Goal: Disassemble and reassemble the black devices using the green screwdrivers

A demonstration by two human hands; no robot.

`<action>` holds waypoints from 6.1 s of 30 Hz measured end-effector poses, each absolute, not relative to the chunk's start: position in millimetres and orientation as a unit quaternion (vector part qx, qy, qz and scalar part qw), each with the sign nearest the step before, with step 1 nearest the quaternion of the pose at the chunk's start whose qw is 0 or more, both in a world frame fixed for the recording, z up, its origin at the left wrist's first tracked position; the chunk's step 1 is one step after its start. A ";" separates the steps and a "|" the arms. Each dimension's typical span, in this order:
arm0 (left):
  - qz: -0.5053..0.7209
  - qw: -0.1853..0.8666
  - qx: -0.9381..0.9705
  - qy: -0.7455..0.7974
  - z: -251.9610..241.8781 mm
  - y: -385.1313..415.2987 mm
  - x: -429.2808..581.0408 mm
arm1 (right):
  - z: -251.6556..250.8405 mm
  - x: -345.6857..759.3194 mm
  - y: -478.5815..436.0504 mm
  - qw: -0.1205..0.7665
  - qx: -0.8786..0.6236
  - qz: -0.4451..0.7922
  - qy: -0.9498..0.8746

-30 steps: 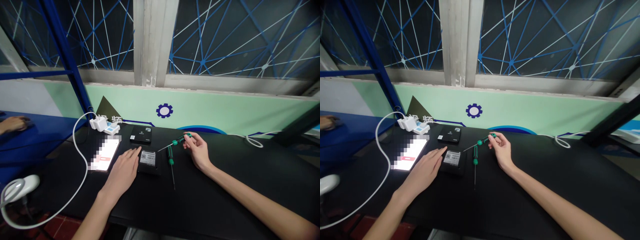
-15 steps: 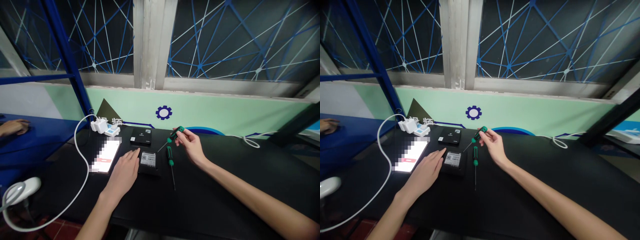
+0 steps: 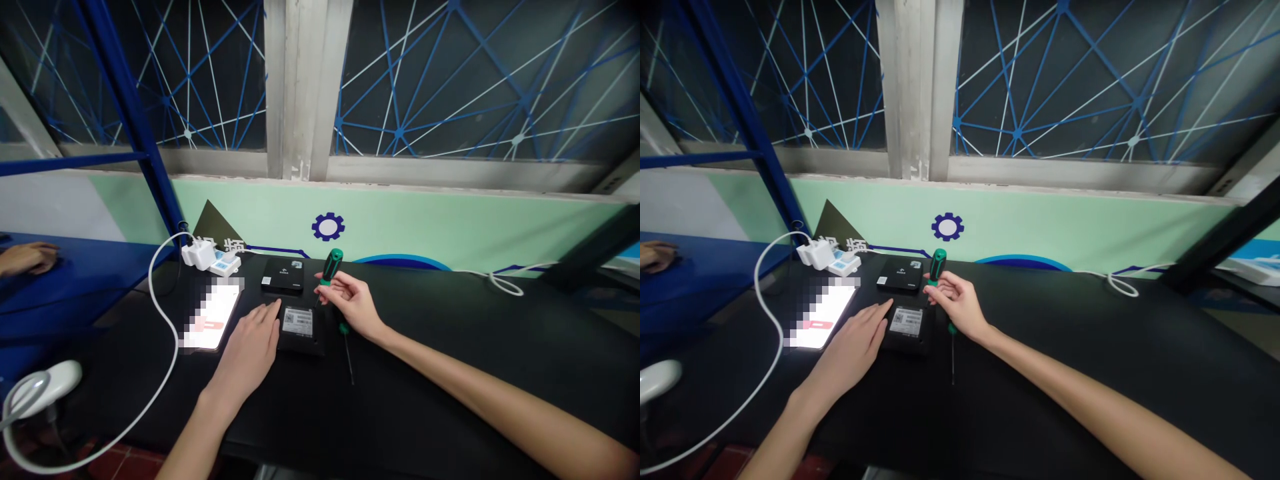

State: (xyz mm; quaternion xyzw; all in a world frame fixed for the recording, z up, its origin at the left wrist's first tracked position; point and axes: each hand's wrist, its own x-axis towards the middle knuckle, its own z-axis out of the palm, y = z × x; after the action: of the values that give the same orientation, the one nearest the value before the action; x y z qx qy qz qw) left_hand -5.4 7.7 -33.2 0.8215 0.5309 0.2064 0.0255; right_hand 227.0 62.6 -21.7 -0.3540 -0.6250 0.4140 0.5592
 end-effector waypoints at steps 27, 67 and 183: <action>0.192 0.026 0.823 0.534 -32.2 9.5 -5.3 | -41.0 230.3 65.4 0.541 -0.365 0.351 -0.672; 0.159 0.069 0.831 0.528 -17.4 14.6 -9.5 | -35.8 229.0 60.8 0.531 -0.381 0.244 -0.717; 0.172 0.053 0.830 0.528 -19.4 9.5 -3.0 | -37.2 228.6 59.4 0.517 -0.378 0.248 -0.727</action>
State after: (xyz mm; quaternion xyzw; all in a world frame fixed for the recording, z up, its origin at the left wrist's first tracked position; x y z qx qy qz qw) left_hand -3.0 9.5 -19.4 0.8300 0.5278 0.1725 0.0526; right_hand 228.6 59.4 -37.2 -0.3783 -0.7269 0.2475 0.5169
